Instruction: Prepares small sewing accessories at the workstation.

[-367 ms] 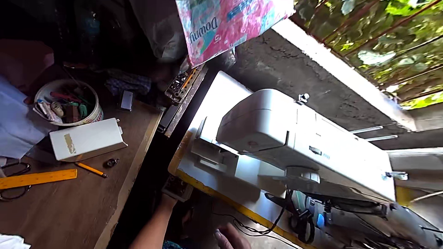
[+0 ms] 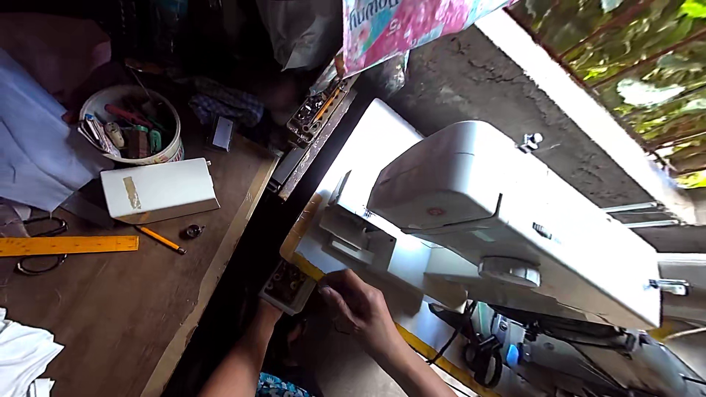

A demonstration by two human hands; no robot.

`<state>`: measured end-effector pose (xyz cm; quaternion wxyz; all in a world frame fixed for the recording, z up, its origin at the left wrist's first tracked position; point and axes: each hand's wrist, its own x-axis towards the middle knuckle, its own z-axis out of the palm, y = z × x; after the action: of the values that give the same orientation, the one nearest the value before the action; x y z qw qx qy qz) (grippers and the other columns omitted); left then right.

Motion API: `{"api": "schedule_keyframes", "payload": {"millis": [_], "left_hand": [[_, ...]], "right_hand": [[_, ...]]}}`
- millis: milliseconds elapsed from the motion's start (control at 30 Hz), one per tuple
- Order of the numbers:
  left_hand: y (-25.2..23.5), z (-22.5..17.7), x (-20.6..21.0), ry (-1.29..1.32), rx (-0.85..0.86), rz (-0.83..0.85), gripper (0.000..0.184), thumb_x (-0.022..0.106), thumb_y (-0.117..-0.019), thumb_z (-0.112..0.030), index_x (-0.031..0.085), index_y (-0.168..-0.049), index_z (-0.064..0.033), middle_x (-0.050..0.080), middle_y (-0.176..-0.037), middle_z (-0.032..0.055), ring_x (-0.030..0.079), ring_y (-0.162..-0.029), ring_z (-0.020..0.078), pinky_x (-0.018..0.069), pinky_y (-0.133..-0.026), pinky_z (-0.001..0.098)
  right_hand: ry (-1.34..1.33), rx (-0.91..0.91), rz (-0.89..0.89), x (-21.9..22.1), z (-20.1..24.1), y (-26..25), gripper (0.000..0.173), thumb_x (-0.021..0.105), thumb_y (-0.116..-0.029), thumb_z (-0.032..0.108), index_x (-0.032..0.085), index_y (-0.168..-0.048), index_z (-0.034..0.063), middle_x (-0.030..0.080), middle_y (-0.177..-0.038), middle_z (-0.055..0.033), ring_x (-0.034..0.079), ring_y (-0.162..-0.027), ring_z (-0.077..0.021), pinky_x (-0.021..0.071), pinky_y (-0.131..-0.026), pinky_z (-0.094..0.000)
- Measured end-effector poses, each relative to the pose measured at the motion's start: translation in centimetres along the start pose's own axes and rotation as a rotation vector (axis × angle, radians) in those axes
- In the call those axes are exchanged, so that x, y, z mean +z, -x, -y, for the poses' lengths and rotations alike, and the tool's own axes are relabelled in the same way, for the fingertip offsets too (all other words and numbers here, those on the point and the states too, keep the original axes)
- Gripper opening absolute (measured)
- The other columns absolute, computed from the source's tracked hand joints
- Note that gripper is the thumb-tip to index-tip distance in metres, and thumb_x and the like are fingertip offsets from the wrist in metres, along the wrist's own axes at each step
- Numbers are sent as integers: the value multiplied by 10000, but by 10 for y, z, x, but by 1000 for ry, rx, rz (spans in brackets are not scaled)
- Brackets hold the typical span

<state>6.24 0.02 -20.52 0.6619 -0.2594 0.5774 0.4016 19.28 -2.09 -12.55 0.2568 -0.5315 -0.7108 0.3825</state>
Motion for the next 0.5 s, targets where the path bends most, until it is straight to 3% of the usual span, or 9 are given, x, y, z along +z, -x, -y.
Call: {"api": "schedule_keyframes", "payload": {"millis": [33, 100, 133, 200, 267, 367, 500], "left_hand": [[-43, 17, -29, 68, 23, 138, 393, 254, -1132, -293, 461, -1407, -102, 596, -1246, 109, 589, -1085, 200, 482, -953, 374], [-115, 48, -64, 125, 111, 267, 453, 277, -1112, -424, 521, -1342, -120, 638, -1175, 112, 629, -1043, 237, 536, -878, 464], [-127, 53, -71, 130, 119, 298, 456, 300, -1102, -440, 542, -1322, -123, 651, -1152, 116, 641, -1029, 249, 548, -862, 491], [-126, 51, -72, 161, 58, 278, 468, 324, -1084, -481, 564, -1281, -130, 663, -1113, 124, 657, -995, 267, 558, -828, 520], [-111, 45, -66, 162, 1, 243, 505, 303, -1071, -537, 561, -1239, -136, 655, -1055, 116, 656, -937, 260, 559, -778, 498], [-103, 39, -64, 130, -33, 283, 618, 232, -1052, -607, 578, -1236, -128, 674, -1046, 141, 672, -904, 287, 558, -726, 509], [-107, 39, -66, 153, -63, 357, 619, 245, -1043, -620, 594, -1186, -129, 684, -1006, 136, 683, -891, 282, 568, -737, 512]], "right_hand": [[30, 11, 20, 7, -4, -4, 220, 591, -1016, 189, 678, -1053, -10, 671, -812, -64, 624, -633, -57, 548, -612, -193], [103, 101, 118, 25, -17, -8, 229, 604, -1006, 172, 688, -1088, -26, 699, -879, -130, 672, -680, -163, 587, -660, -305], [133, 188, 209, 34, -27, -9, 264, 588, -1022, 192, 685, -1140, -24, 711, -968, -160, 703, -777, -223, 599, -747, -375], [196, 349, 389, 54, -47, -8, 331, 526, -1056, 226, 656, -1268, 7, 693, -1158, -185, 701, -998, -297, 556, -922, -471], [281, 445, 480, 68, -57, -8, 371, 457, -1080, 210, 596, -1381, 46, 660, -1273, -193, 677, -1115, -337, 523, -976, -521], [330, 570, 510, 78, -59, -11, 430, 446, -1083, 188, 480, -1495, 69, 596, -1384, -202, 663, -1149, -363, 520, -986, -532], [369, 577, 564, 78, -60, -12, 367, 433, -1086, 170, 569, -1418, 92, 568, -1393, -209, 663, -1115, -376, 533, -950, -532]]}}
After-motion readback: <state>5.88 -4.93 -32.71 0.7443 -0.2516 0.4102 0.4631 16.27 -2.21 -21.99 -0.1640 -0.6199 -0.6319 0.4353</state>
